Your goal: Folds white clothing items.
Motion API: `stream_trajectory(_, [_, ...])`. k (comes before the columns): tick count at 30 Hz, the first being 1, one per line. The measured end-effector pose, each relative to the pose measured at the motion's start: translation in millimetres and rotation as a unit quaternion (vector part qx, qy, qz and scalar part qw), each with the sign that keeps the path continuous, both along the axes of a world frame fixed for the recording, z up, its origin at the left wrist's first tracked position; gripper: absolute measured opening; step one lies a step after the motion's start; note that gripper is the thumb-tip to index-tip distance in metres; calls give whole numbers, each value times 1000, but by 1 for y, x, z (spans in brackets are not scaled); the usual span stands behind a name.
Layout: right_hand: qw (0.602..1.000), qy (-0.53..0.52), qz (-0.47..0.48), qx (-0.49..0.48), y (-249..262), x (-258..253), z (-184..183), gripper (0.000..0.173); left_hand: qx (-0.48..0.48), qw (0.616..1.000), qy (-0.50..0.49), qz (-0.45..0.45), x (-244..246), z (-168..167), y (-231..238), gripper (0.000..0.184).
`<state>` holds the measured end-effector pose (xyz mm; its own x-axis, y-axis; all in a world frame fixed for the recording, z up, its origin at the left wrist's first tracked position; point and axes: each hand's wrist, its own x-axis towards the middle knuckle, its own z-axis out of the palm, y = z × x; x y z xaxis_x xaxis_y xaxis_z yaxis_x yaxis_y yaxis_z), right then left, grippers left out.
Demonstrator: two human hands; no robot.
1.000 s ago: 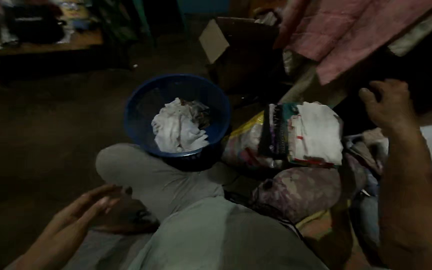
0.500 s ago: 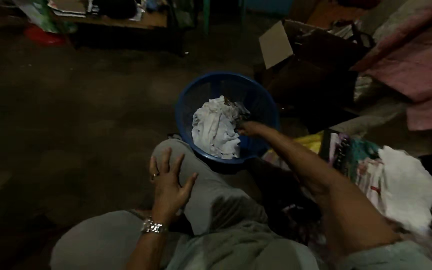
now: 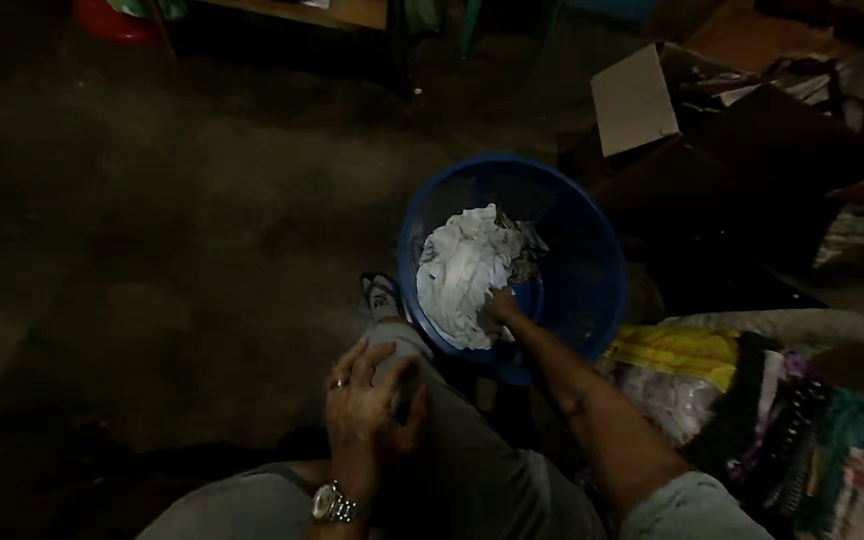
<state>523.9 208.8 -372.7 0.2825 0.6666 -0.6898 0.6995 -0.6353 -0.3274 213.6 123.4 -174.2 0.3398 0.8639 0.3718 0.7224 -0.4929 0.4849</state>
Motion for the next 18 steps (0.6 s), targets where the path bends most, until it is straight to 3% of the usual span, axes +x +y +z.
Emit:
stream_trajectory(8, [991,2,-124,56,50,28,10,58,-51,999,-2,-1,6,3,19,40])
stream_trajectory(14, [991,56,-86,84,58,46,5,46,-62,998,-12,9,4,4,18,38])
stream_trajectory(16, [975,119,-132,137,47,43,24,41,-52,998,-21,8,6,4,18,36])
stream_trajectory(18, [932,197,-221,210,29,43,41,38,-37,999,-34,4,8,2,18,34])
